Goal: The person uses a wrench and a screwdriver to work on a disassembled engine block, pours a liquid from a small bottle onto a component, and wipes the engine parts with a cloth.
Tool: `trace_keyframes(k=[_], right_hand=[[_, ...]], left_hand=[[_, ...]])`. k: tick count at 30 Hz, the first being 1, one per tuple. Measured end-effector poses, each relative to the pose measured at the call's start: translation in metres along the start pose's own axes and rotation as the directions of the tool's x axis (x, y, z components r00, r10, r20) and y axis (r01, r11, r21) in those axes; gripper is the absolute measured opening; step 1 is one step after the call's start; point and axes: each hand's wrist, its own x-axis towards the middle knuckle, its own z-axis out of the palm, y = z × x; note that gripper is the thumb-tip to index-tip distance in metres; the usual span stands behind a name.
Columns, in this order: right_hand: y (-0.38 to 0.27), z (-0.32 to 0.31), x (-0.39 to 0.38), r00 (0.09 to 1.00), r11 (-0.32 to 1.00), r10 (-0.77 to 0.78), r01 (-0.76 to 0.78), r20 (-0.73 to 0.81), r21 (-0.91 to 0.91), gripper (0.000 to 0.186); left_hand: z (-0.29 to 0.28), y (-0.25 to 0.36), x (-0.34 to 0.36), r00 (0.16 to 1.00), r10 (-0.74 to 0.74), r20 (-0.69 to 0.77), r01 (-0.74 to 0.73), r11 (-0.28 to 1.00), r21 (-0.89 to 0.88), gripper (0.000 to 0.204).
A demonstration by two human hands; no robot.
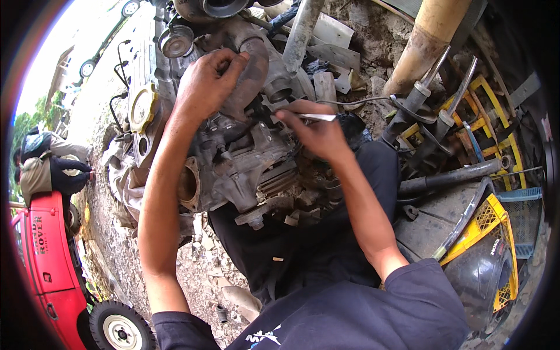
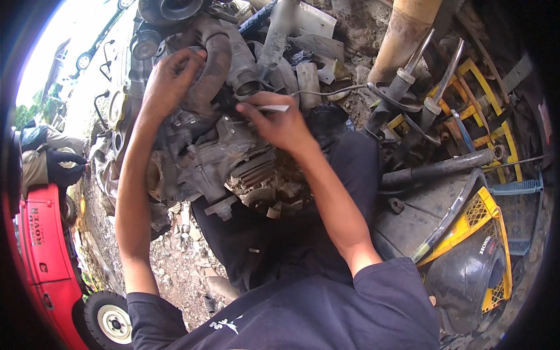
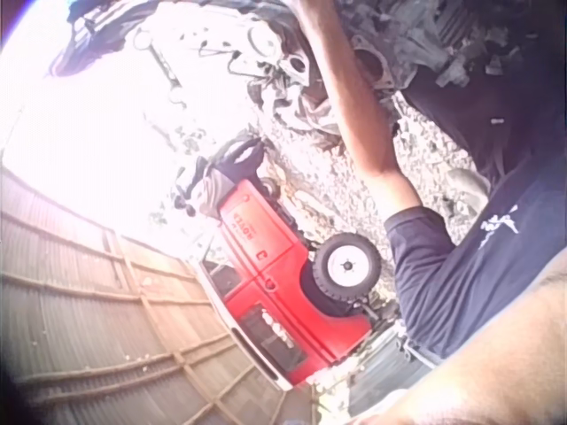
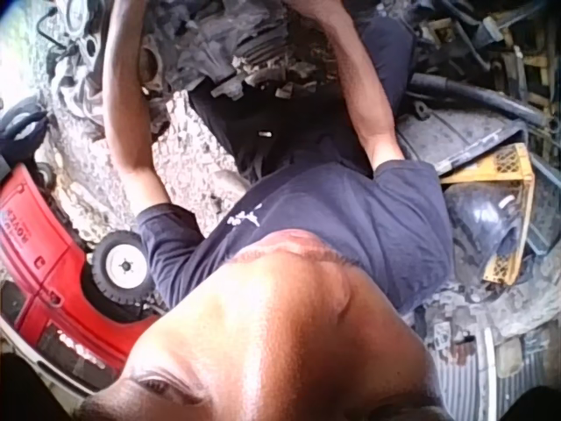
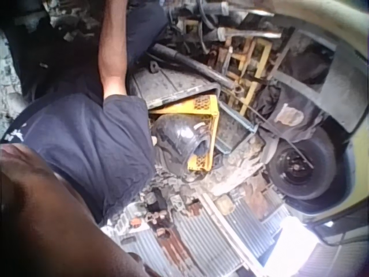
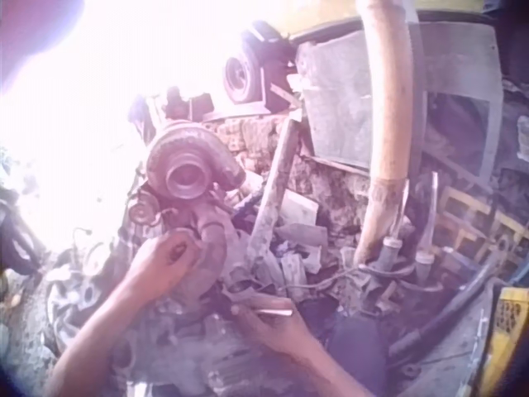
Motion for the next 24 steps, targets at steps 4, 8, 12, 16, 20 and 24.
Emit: trace_keyframes(k=[4,8,12,16,20,24], right_hand=[[-0.009,-0.012,0.000,0.983,0.960,0.176,-0.159,-0.053,0.230,0.025],[0.012,-0.007,-0.002,0.965,0.958,0.217,-0.240,-0.150,-0.156,0.028],[0.023,-0.001,-0.011,0.862,0.878,0.443,-0.363,-0.245,0.311,0.033],[0.042,0.016,-0.014,0.846,0.771,0.498,-0.332,-0.190,0.543,0.032],[0.047,-0.003,-0.003,0.822,0.793,0.526,-0.381,-0.218,0.476,0.026],[0.047,0.004,-0.004,0.850,0.656,0.521,-0.337,-0.082,0.675,0.027]], left_hand=[[-0.002,0.011,0.001,0.997,-0.046,0.058,0.042,0.997,0.068,0.040],[-0.001,0.007,0.000,0.999,-0.026,0.019,0.025,0.999,0.048,0.040],[-0.003,0.010,0.001,0.999,-0.022,0.026,0.021,0.998,0.066,0.041],[0.000,0.006,0.002,1.000,-0.017,0.013,0.017,0.998,0.067,0.042],[-0.003,0.012,0.001,0.998,-0.034,0.045,0.031,0.997,0.067,0.042],[-0.002,0.005,0.001,0.999,0.004,0.036,-0.007,0.996,0.087,0.041]])
